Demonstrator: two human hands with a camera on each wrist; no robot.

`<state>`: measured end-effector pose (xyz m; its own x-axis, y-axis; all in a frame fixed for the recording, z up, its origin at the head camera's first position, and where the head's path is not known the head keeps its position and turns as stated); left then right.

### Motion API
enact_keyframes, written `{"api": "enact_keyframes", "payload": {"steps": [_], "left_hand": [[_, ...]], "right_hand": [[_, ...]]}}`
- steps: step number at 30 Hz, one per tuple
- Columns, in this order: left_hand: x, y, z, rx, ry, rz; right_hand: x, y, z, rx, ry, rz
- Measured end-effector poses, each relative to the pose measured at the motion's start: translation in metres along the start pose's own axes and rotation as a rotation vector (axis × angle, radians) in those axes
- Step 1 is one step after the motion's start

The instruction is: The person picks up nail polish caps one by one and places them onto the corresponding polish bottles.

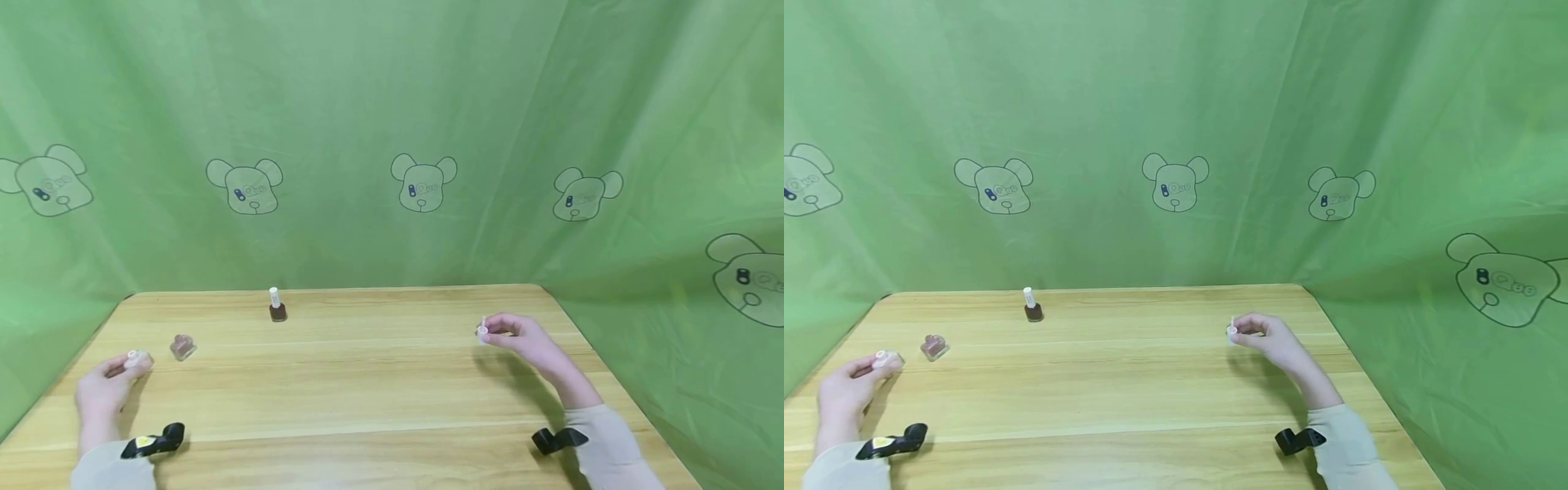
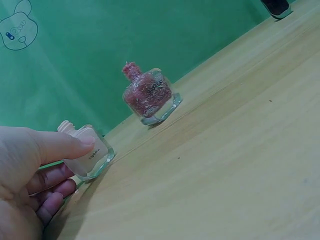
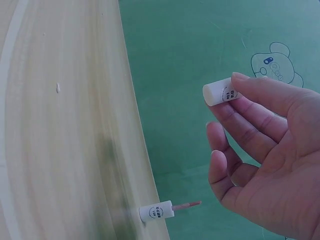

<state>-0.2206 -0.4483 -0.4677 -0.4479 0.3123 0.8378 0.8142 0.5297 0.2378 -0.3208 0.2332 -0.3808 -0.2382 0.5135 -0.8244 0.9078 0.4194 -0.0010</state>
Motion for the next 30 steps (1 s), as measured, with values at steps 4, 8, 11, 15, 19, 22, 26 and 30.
{"api": "enact_keyframes", "payload": {"steps": [4, 8, 11, 15, 19, 22, 26, 30], "left_hand": [[0.002, 0.001, 0.000, 0.006, 0.030, 0.015], [0.002, 0.003, 0.000, 0.004, 0.034, 0.017], [0.003, 0.006, 0.000, -0.021, 0.089, -0.004], [0.010, 0.012, -0.001, -0.052, 0.164, -0.009], [0.024, 0.022, -0.006, -0.031, 0.164, 0.003], [0.034, 0.030, -0.011, 0.005, 0.166, -0.002], [0.052, 0.040, -0.018, 0.050, 0.141, 0.011], [0.070, 0.046, -0.018, 0.039, 0.126, 0.025]], "right_hand": [[0.002, 0.000, 0.002, -0.007, -0.010, 0.002], [0.003, -0.001, 0.004, -0.011, -0.015, -0.009], [0.004, -0.002, 0.005, -0.011, -0.012, -0.008], [0.006, -0.002, 0.005, -0.011, -0.006, -0.001], [0.008, -0.002, 0.005, -0.009, -0.001, 0.004], [0.008, -0.003, 0.006, -0.007, -0.007, 0.010], [0.008, -0.003, 0.008, -0.017, -0.044, 0.022], [0.007, -0.003, 0.011, -0.032, -0.079, 0.027]]}}
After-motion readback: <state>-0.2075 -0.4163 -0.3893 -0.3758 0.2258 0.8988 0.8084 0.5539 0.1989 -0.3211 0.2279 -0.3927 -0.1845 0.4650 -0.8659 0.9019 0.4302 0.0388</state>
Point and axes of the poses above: each hand's wrist, its own y-axis away from the middle knuckle, its own z-axis out of the palm, x = y × z, the point moved 8 cm from there along -y, towards the middle knuckle, and after that the axes turned 7 degrees about -x, right-handed, at the moved point
